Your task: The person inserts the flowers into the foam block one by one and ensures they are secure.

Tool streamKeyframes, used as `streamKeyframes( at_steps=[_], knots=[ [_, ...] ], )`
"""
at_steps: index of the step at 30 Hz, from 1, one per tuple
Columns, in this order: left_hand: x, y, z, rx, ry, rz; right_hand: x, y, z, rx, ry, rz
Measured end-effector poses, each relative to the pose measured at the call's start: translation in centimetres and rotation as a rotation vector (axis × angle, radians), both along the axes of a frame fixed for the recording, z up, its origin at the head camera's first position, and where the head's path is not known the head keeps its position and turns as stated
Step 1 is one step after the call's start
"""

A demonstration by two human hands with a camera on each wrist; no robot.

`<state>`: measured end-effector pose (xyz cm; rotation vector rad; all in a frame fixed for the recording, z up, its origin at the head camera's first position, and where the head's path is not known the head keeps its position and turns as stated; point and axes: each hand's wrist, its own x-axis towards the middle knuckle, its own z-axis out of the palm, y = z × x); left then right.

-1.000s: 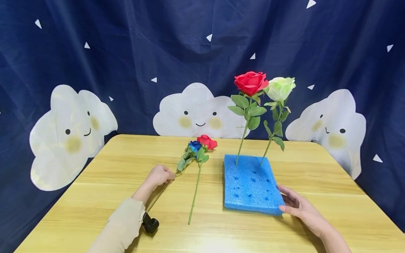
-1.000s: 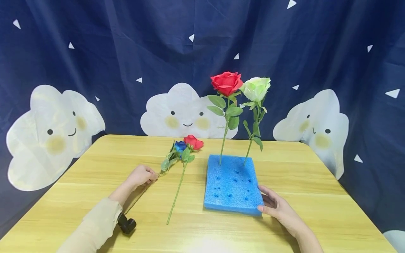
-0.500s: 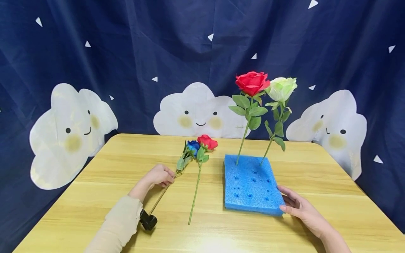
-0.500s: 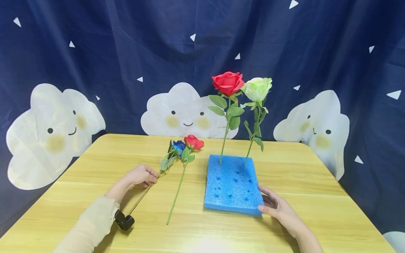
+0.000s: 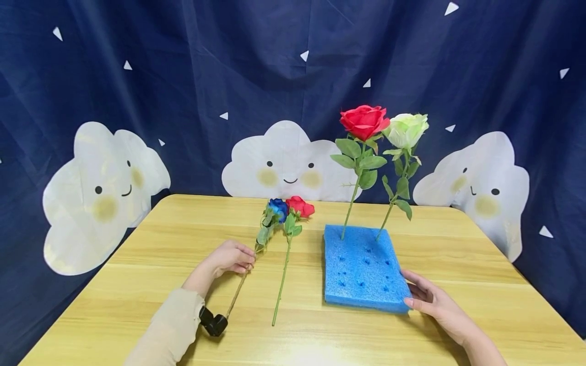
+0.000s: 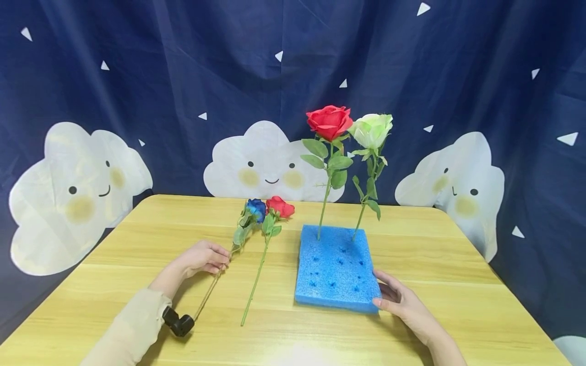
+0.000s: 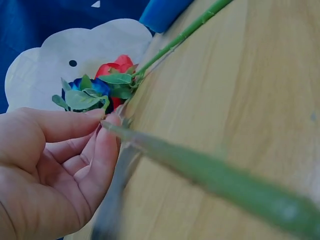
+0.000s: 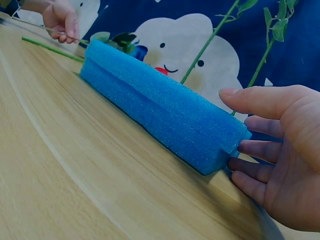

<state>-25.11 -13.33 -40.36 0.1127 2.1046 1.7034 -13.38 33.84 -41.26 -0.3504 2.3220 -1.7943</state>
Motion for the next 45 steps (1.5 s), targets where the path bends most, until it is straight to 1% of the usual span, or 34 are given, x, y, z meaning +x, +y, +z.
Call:
streamKeyframes(
  at_steps=[3,6,10,14,16,20,23,28,31,37,39,42,45],
  knots=[
    [0.0,-0.2,-0.1,0.061,-0.006,-0.002,0.0,0.0,0.0,-0.001,-0.001,0.0],
    [0.0,-0.3,0.0,0.112,-0.01,0.008,0.1,0.0,0.1,0.0,-0.003,-0.002],
    [-0.1,0.0,0.4,0.161,0.011,0.029,0.1,0.0,0.1,-0.001,-0.006,-0.005],
    [-0.2,1.0,1.1,0.195,0.044,0.056,0.2,-0.1,0.2,0.003,-0.011,-0.007],
    [-0.2,1.4,1.5,0.203,0.057,0.06,0.2,-0.1,0.2,0.003,-0.011,-0.007],
    [-0.1,2.4,2.4,0.221,0.072,0.077,0.3,-0.1,0.2,-0.001,-0.003,-0.009],
    [0.0,3.1,3.0,0.254,0.084,0.095,0.3,-0.2,0.2,-0.01,0.005,-0.007],
    [0.3,3.9,4.0,0.313,0.116,0.117,0.3,-0.1,-0.1,-0.017,0.053,0.007],
    [0.6,4.5,4.6,0.329,0.136,0.125,0.2,-0.1,-0.2,-0.017,0.075,0.014],
    [1.6,5.7,6.0,0.326,0.187,0.102,0.2,-0.1,-0.2,-0.024,0.08,0.058],
    [1.9,6.2,6.4,0.33,0.213,0.08,0.2,-0.1,-0.2,-0.032,0.094,0.085],
    [2.5,7.0,7.0,0.335,0.248,0.036,0.2,-0.1,-0.2,-0.037,0.104,0.101],
    [3.1,7.8,7.7,0.33,0.281,-0.008,0.2,0.0,-0.2,-0.026,0.085,0.094]
  ],
)
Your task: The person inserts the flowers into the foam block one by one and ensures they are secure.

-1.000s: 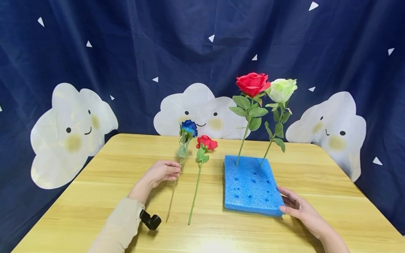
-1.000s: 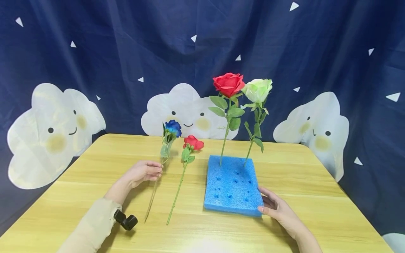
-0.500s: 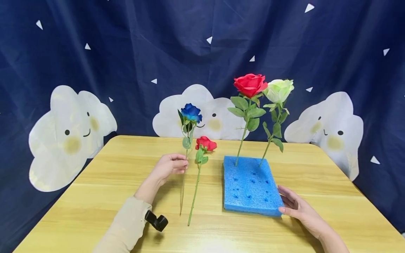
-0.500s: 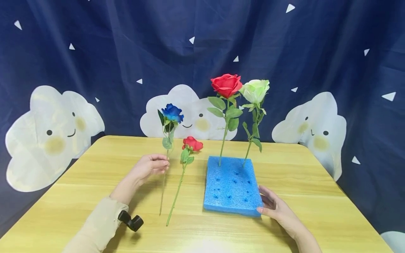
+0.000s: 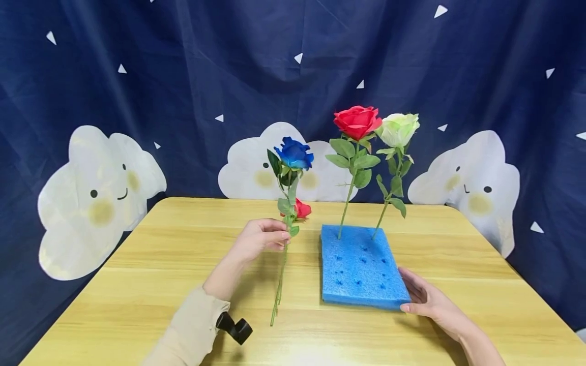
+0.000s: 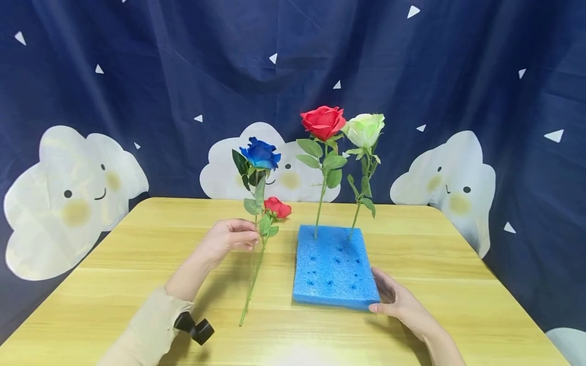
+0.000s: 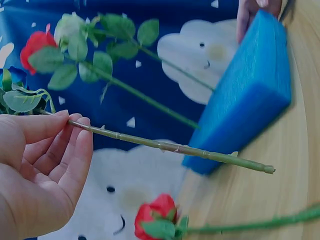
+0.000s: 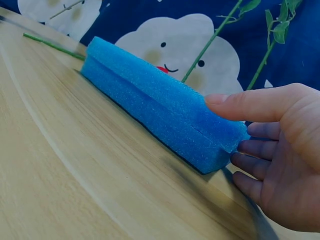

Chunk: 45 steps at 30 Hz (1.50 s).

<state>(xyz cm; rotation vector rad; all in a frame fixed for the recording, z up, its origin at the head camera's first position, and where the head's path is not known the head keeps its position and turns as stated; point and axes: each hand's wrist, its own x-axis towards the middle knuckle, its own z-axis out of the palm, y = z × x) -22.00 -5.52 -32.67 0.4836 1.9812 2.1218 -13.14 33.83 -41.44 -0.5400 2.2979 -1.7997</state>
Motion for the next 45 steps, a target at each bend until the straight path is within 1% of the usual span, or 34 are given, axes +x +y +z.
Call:
streamKeyframes(
  at_steps=[3,6,9,12,17,21,25,29,34,37,40,45],
  knots=[
    [0.6,0.9,0.7,-0.017,0.051,-0.034,-0.1,-0.1,0.1,0.015,-0.007,0.0],
    [1.1,1.9,1.5,-0.038,0.119,-0.071,-0.1,-0.2,0.1,0.022,0.001,0.008],
    [1.3,3.1,2.2,-0.046,0.185,-0.106,0.0,-0.2,0.2,0.025,-0.005,0.0],
    [1.4,4.4,2.8,-0.034,0.231,-0.136,0.1,-0.2,0.2,0.028,-0.014,-0.011],
    [1.6,6.6,3.7,0.001,0.254,-0.17,0.2,-0.1,0.1,0.025,-0.025,-0.016],
    [1.7,8.2,4.4,-0.009,0.257,-0.185,0.2,-0.1,0.1,0.021,-0.024,-0.016],
    [2.0,9.8,5.0,-0.012,0.278,-0.204,0.1,-0.2,0.2,0.026,-0.009,-0.025],
    [2.1,11.2,5.1,-0.004,0.29,-0.223,0.0,-0.3,0.1,0.021,-0.008,-0.022],
    [2.3,12.8,5.1,-0.001,0.303,-0.227,0.1,-0.3,0.1,0.01,-0.014,-0.017],
    [2.3,13.8,5.1,-0.006,0.315,-0.22,0.1,-0.3,0.0,0.007,0.003,-0.022],
    [2.3,14.8,5.1,-0.032,0.321,-0.197,0.1,-0.3,0.0,0.003,0.029,-0.024],
    [2.1,16.5,4.5,-0.087,0.327,-0.165,0.0,-0.3,-0.2,-0.006,0.055,-0.01]
  ],
)
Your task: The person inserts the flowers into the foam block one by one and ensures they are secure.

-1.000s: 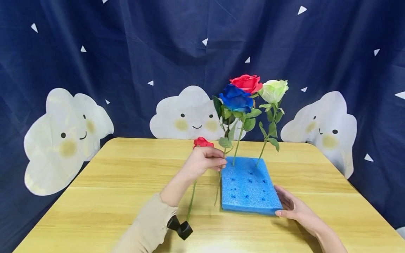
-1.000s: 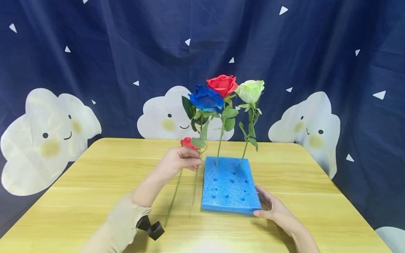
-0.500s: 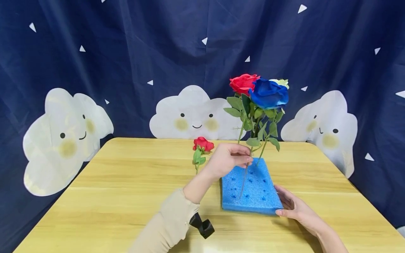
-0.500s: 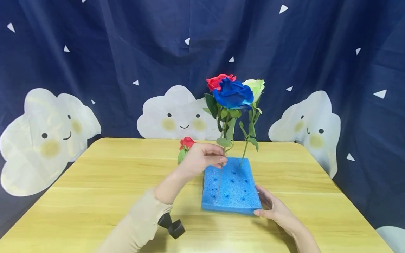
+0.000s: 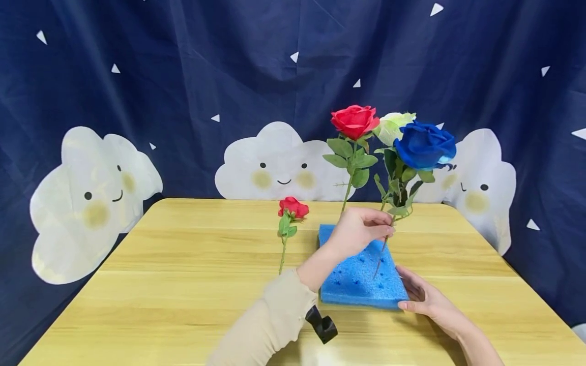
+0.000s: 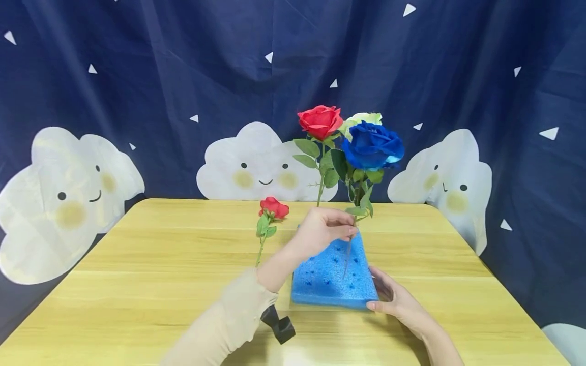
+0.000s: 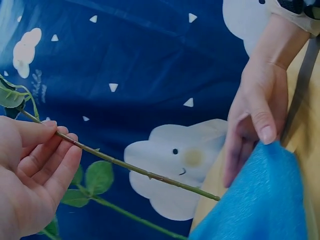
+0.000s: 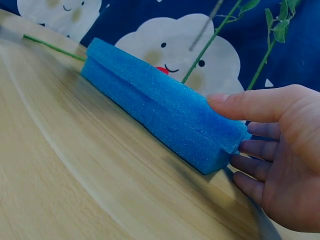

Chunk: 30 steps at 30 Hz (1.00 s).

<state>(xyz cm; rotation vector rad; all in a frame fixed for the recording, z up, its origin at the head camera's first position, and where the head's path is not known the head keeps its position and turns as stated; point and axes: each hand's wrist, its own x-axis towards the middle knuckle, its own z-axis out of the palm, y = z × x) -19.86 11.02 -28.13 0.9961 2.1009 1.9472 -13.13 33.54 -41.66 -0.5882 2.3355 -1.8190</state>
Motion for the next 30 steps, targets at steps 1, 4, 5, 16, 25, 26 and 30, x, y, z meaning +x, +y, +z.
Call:
streamKeyframes(
  at_steps=[1,4,5,16,25,26,30],
  knots=[
    [0.0,0.4,-0.2,-0.011,0.002,0.011,0.0,0.0,0.0,0.001,0.004,0.001],
    [-0.1,1.3,-0.7,-0.045,0.007,0.037,-0.1,0.1,-0.1,0.004,0.014,-0.001],
    [-0.1,1.6,-0.9,-0.049,0.004,0.046,-0.1,0.1,-0.1,0.005,0.015,-0.002],
    [-0.4,3.5,-1.9,0.005,-0.001,0.055,-0.1,0.0,0.1,0.011,0.001,-0.006],
    [-1.0,4.2,-2.9,0.003,-0.008,0.077,0.0,0.0,0.2,0.006,-0.024,-0.004],
    [-1.1,4.2,-3.0,0.012,-0.006,0.077,0.0,0.0,0.2,0.008,-0.024,-0.006],
    [-1.4,4.3,-3.2,0.065,-0.019,0.075,-0.1,0.0,0.1,0.01,-0.036,-0.006]
  ],
)
